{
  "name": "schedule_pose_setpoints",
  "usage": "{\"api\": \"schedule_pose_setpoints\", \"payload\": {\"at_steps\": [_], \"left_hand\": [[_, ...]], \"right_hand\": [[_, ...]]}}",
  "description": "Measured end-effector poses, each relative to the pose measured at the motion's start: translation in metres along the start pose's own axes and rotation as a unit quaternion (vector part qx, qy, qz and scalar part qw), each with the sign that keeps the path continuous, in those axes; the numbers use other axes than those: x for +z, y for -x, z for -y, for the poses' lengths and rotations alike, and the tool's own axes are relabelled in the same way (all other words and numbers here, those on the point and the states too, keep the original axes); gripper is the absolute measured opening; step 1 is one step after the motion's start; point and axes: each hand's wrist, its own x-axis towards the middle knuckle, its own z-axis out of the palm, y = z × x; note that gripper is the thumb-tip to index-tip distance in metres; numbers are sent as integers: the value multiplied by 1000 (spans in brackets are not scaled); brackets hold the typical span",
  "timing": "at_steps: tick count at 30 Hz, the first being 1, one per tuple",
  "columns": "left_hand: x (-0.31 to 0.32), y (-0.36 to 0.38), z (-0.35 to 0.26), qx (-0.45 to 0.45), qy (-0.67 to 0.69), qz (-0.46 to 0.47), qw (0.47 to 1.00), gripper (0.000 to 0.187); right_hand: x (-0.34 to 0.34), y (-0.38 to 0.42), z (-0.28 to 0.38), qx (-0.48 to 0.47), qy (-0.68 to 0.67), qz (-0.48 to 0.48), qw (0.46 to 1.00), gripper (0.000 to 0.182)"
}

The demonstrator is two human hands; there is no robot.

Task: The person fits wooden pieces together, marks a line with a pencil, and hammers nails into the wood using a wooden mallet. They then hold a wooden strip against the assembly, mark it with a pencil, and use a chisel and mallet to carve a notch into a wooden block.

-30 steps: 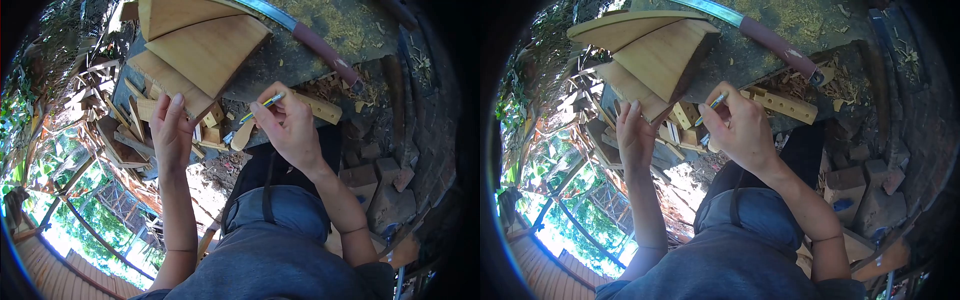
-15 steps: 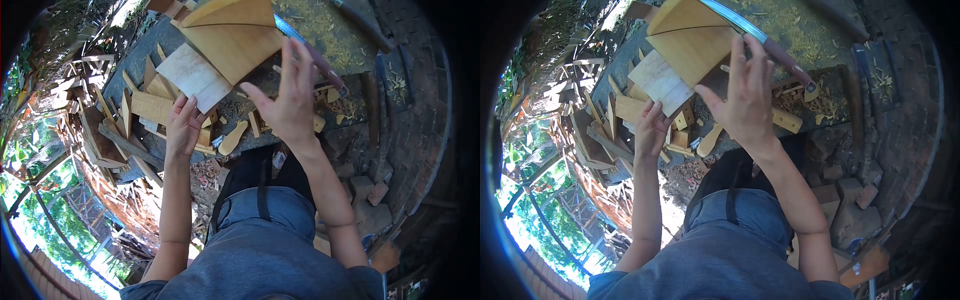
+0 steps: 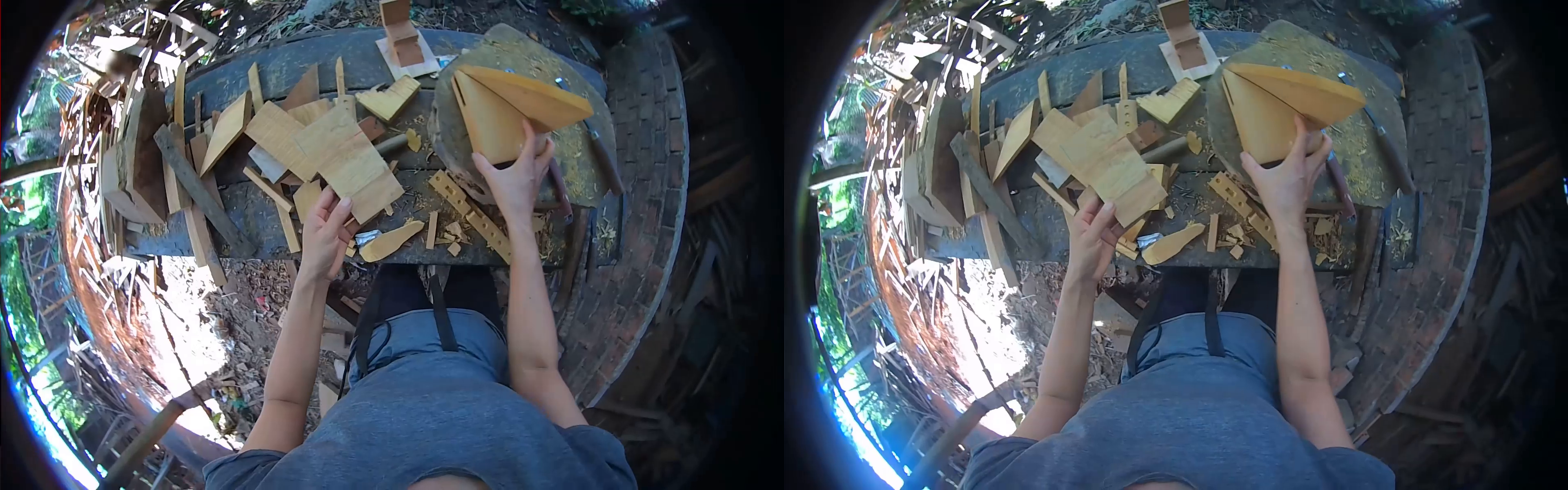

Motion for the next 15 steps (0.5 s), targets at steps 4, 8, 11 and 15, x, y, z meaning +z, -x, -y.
{"api": "schedule_pose_setpoints", "payload": {"at_steps": [4,8,11,15], "left_hand": [[-22,17,3,9,41,-18,999,43],[-49,37,2,38,79,-64,994,45],[-70,52,-2,57,79,-105,990,46],[-87,70,-4,72,71,-164,981,45]], "right_hand": [[-41,2,16,80,-246,155,954,85],[-47,33,72,230,-561,291,741,73],[6,33,111,124,-486,302,811,75],[133,35,125,-11,-377,272,885,77]]}}
